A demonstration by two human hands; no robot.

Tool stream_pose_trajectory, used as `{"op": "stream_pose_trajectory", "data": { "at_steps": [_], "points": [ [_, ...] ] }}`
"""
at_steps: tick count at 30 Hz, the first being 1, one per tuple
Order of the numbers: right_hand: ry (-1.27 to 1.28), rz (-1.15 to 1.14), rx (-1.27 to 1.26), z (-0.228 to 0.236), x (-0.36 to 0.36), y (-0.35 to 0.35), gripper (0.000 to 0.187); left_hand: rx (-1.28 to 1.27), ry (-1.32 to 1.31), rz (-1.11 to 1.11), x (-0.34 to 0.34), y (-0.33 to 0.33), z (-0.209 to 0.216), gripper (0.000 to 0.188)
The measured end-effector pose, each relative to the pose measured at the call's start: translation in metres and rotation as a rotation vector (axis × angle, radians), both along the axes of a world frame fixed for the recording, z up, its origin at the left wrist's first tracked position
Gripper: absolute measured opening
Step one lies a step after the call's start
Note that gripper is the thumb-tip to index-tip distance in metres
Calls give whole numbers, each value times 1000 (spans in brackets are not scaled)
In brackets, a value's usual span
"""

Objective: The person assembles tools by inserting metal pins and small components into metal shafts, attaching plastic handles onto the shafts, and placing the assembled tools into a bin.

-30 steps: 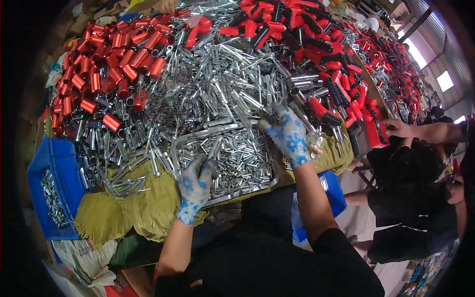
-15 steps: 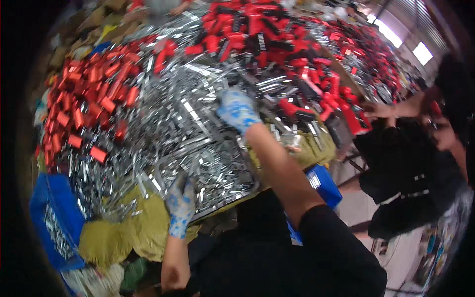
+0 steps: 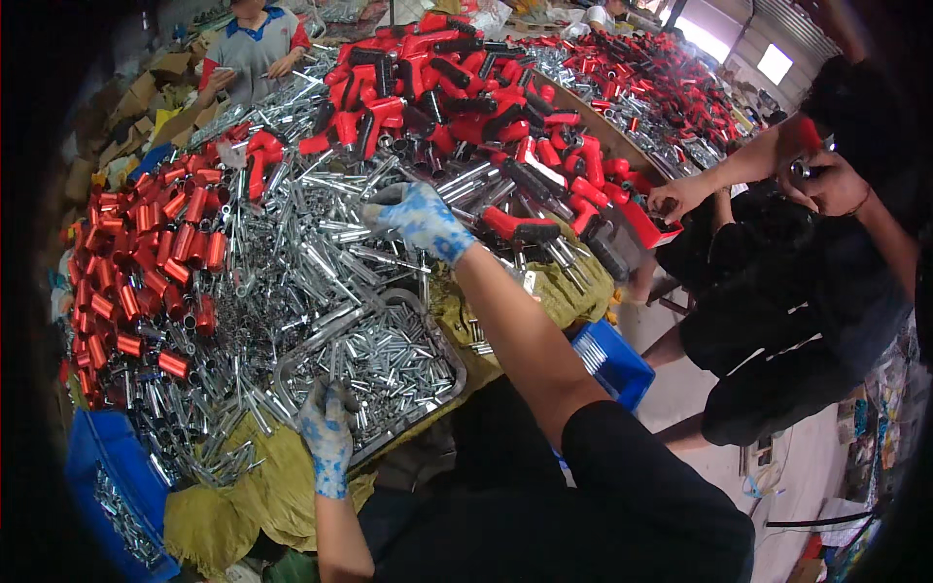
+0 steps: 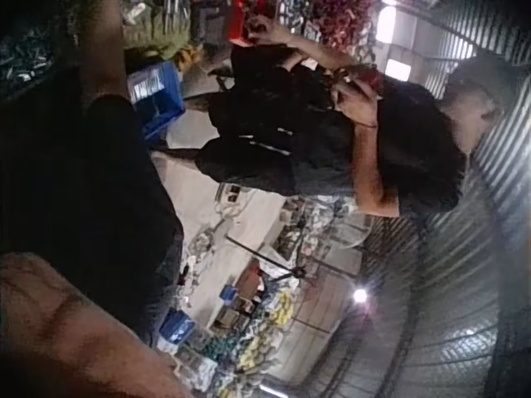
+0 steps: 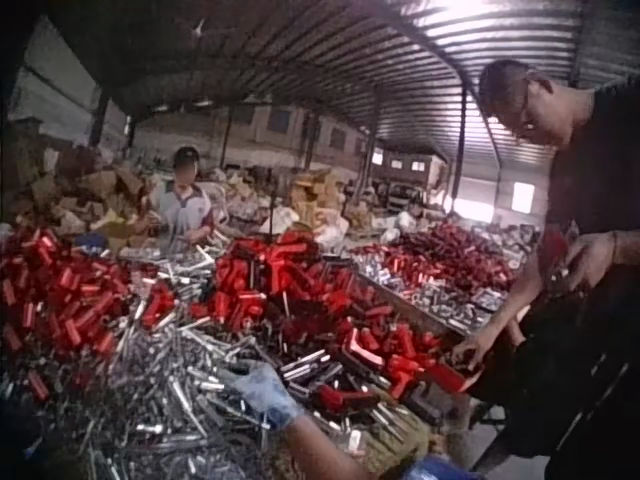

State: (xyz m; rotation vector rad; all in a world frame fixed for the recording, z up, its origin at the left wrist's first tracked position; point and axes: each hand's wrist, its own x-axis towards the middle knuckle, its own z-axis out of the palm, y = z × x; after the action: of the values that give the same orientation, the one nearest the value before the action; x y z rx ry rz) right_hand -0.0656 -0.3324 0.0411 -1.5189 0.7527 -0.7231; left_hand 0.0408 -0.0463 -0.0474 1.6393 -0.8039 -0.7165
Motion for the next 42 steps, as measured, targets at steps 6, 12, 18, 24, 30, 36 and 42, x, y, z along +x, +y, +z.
{"op": "stream_pose_trajectory", "data": {
  "at_steps": [6,12,18,24,30,36,42],
  "points": [
    [390,-240,-494,-10,-7,-18,47,-64,30,-42,-8,-4,4,30],
    [168,-152,-247,-12,19,2,42,90,-51,120,7,12,-17,32],
    [118,-160,-242,-16,-12,-13,38,110,-108,39,-5,-2,6,26],
    [-55,-31,-78,-10,-14,15,31,35,-36,132,3,-12,39,30],
    [-97,27,-126,19,-40,75,22,9,245,123,3,-60,99,47],
    [-14,-207,-707,-8,-37,134,34,-116,606,77,-16,-88,95,90],
    [-121,-214,-636,-30,-52,139,46,-344,716,-64,-11,-84,83,54]
  ]
}}
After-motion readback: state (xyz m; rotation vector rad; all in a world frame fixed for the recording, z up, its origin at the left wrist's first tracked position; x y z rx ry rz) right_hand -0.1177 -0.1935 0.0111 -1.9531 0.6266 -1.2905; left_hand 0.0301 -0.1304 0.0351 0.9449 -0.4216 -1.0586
